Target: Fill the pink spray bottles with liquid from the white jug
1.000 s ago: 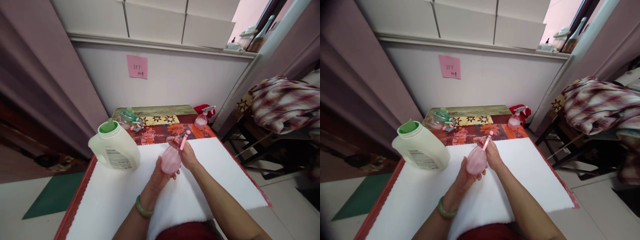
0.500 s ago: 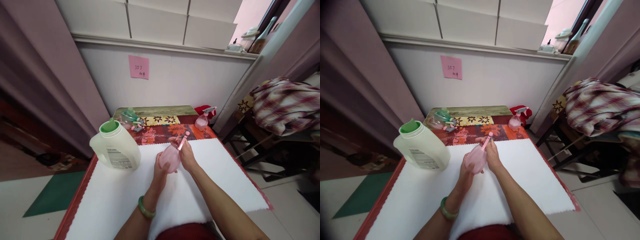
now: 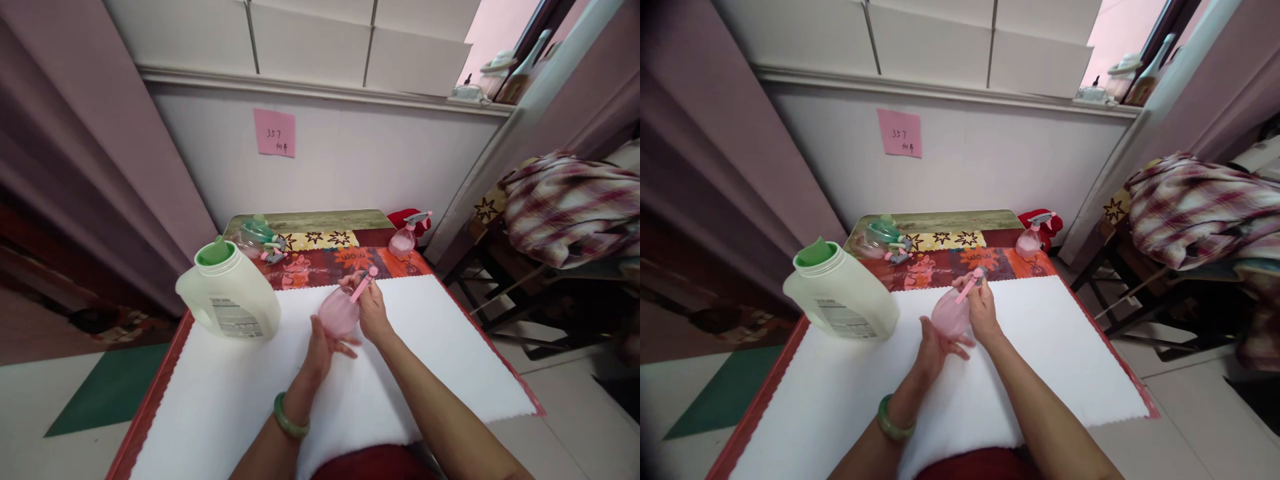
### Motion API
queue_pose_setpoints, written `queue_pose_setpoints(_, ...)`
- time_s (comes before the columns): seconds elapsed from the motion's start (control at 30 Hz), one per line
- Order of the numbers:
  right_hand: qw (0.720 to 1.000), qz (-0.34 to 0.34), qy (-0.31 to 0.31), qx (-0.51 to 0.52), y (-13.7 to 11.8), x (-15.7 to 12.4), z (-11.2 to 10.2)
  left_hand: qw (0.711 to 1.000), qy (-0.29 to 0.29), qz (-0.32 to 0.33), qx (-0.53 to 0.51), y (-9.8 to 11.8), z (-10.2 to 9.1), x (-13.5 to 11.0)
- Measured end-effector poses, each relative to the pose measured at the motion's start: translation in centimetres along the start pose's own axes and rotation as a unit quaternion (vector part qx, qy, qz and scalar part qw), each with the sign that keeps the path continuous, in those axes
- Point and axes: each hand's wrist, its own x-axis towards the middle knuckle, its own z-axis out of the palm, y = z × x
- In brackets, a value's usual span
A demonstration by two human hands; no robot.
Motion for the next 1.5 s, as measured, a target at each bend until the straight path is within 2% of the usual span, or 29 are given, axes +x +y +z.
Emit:
queue_pose_setpoints(0.07, 0.999, -0.006, -0.033, -0.011, -0.3, 0.0, -0.1, 0.997, -0.038, -0.068, -0.011, 0.2, 0.2, -0.1)
queue_pose_setpoints(0.13, 0.999, 0.001, -0.05, -0.012, -0.7, -0.1, -0.1, 0.995, -0.049, -0.084, -0.023, 0.4, 0.4, -0.2)
queue_pose_setpoints(0.43, 0.996, -0.009, -0.077, -0.039, -2.1, -0.3, 0.6, 0.997, -0.038, 0.01, -0.063, 1.0, 1.8, -0.7)
queue_pose_setpoints(0.63, 0.998, -0.018, -0.033, -0.056, -2.9, -0.1, 0.6, 0.996, -0.024, 0.083, -0.03, 1.5, 2.6, -1.6)
queue_pose_setpoints(0.73, 0.997, -0.022, -0.014, -0.067, -3.1, -0.2, 0.7, 0.992, 0.013, 0.126, 0.006, 1.3, 2.5, -1.6)
queue_pose_setpoints(0.87, 0.998, -0.008, 0.019, -0.063, -2.6, -0.4, 0.8, 0.976, 0.093, 0.186, 0.071, 0.6, 1.9, -1.1)
queue_pose_setpoints(1.0, 0.997, 0.027, 0.067, -0.039, -1.5, -0.7, 1.1, 0.929, 0.196, 0.276, 0.149, 0.2, 1.6, -1.0)
queue_pose_setpoints(1.1, 0.996, 0.043, 0.073, -0.002, -0.9, -0.9, 1.3, 0.906, 0.227, 0.303, 0.19, 0.0, 1.6, -1.3)
queue_pose_setpoints(1.23, 0.999, 0.018, 0.042, 0.017, -1.0, -0.5, 0.9, 0.945, 0.145, 0.26, 0.135, -0.4, 1.9, -1.4)
queue_pose_setpoints(1.37, 0.999, 0.023, -0.03, 0.021, -1.3, 0.1, 0.1, 0.977, 0.071, 0.197, 0.034, -0.4, 2.4, -1.1)
queue_pose_setpoints(1.43, 0.998, 0.022, -0.057, 0.02, -1.3, 0.3, -0.2, 0.988, 0.045, 0.149, -0.02, 0.1, 2.5, -1.0)
queue_pose_setpoints(1.5, 0.997, 0.024, -0.069, 0.02, -1.1, 0.5, -0.4, 0.996, -0.005, 0.066, -0.067, 0.7, 2.2, -1.1)
